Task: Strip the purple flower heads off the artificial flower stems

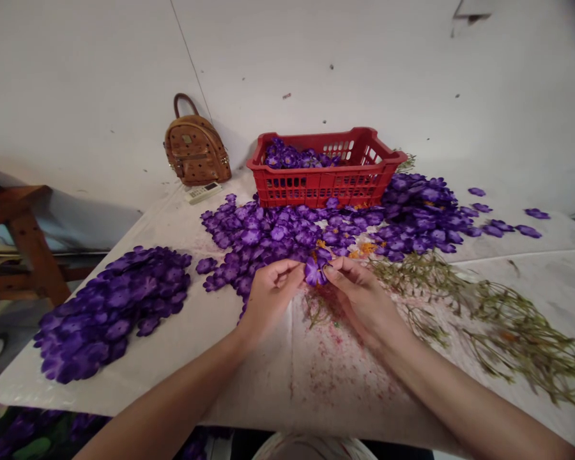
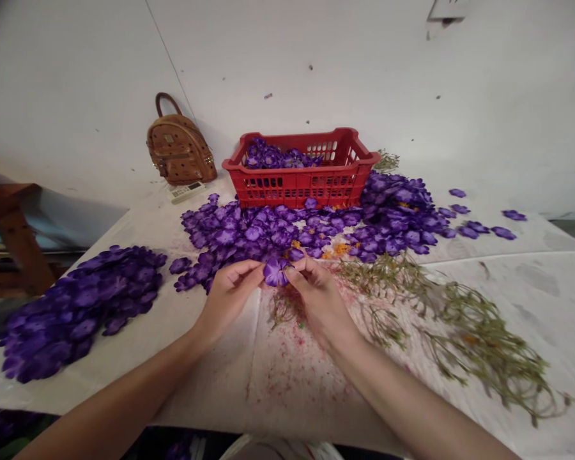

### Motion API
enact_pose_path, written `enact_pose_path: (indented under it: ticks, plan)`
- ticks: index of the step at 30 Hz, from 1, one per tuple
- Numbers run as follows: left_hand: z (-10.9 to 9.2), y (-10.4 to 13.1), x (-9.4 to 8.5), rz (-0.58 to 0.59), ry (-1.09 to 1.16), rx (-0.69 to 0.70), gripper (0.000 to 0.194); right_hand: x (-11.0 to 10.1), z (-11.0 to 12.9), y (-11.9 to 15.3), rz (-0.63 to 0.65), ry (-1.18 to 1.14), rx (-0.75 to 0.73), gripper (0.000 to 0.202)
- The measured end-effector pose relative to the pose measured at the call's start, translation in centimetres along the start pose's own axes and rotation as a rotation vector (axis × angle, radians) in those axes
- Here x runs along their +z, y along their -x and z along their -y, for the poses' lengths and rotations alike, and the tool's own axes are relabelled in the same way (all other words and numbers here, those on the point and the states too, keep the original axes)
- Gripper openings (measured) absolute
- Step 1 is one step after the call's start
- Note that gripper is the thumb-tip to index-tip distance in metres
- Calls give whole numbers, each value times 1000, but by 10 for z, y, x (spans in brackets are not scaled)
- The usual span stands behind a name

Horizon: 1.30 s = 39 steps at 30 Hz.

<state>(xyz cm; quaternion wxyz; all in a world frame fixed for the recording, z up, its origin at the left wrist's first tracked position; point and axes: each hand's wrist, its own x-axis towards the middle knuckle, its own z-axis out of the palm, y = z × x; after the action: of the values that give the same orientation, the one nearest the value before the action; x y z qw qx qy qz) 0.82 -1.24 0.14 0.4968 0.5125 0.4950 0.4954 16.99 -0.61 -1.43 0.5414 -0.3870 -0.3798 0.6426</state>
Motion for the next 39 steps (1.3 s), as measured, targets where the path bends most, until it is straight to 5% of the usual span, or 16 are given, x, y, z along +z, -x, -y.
enact_pose_path:
  ticks: [7,13,25,39]
  plan:
    - [1,-2,-3,19,-12,-20,23,-3,-1,0,-12,140,-75,25]
    - [3,-5,-3,-83,-93,20,15,-5,12,4,-91,274,-228,19]
    - [1,-4,-4,16,132,-154,20,8,8,7,33,-44,32,27]
    - [2,-5,-2,-1,219,-229,22,3,2,7,95,359,-272,17]
